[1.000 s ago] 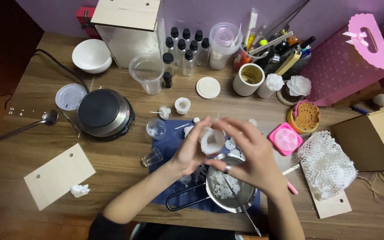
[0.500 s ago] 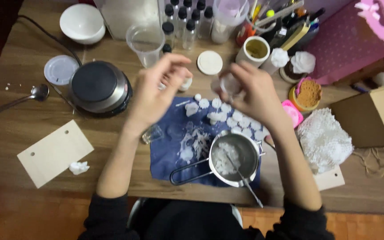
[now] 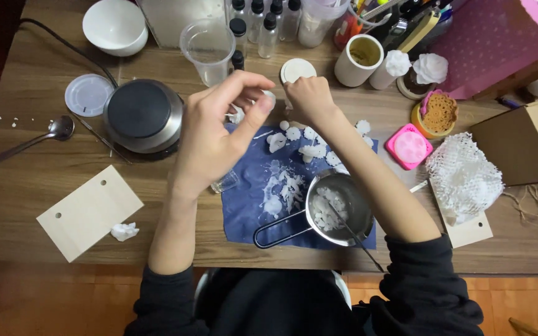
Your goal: Refining the shape of small wax flower petals by demolding them and using a fine tool to remove imperfections and excess wax.
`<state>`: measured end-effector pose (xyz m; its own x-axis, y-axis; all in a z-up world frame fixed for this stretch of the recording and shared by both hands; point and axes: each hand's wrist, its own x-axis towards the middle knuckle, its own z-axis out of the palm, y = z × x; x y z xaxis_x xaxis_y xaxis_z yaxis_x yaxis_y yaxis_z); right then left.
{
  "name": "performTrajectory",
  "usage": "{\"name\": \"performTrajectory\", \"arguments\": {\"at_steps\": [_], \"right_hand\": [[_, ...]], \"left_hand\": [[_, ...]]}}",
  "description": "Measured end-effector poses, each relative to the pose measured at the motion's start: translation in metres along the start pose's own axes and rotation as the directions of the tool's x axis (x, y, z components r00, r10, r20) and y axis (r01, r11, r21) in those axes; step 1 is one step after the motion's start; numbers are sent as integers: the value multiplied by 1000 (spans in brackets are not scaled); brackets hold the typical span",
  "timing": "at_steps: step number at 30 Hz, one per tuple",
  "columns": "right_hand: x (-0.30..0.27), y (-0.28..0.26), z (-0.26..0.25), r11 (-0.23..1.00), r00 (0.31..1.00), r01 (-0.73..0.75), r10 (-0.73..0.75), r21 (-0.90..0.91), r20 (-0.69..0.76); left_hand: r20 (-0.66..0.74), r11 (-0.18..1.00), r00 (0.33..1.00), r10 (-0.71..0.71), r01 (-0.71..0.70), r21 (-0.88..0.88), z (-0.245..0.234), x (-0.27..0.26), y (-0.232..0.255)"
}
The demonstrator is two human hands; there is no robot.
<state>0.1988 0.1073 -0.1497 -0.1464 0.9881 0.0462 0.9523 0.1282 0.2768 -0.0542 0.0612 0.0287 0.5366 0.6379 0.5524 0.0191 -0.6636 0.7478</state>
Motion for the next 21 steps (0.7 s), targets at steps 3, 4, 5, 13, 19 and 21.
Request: {"name": "performTrajectory", "arguments": {"at_steps": [3,4,5,13,19,21], "right_hand": [[-6,-5,-23,996,986,-71,79,-57,149],[-8,-1,-35,996,986,-69,77,-58,149],[-12,2,-46,997,984,-70,75,-38,164],[-22,15,-56,966,985,-16,-28,257,169],[-14,5,-30,998,995,-32,27,57,97],[-13,4,-25,991,981,-84,64,105,184]], "left_hand": [[91,999,995,31,-32,18,-1,-1,8],[89,999,996,30,-31,17,-3,0,9],[84,998,996,31,-36,50,-4,-1,11],[100,995,995,29,-38,97,-2,0,7],[144,993,990,-8,-9,118,-1,0,5],[151,988,989,0,-23,151,0,0,4]]}}
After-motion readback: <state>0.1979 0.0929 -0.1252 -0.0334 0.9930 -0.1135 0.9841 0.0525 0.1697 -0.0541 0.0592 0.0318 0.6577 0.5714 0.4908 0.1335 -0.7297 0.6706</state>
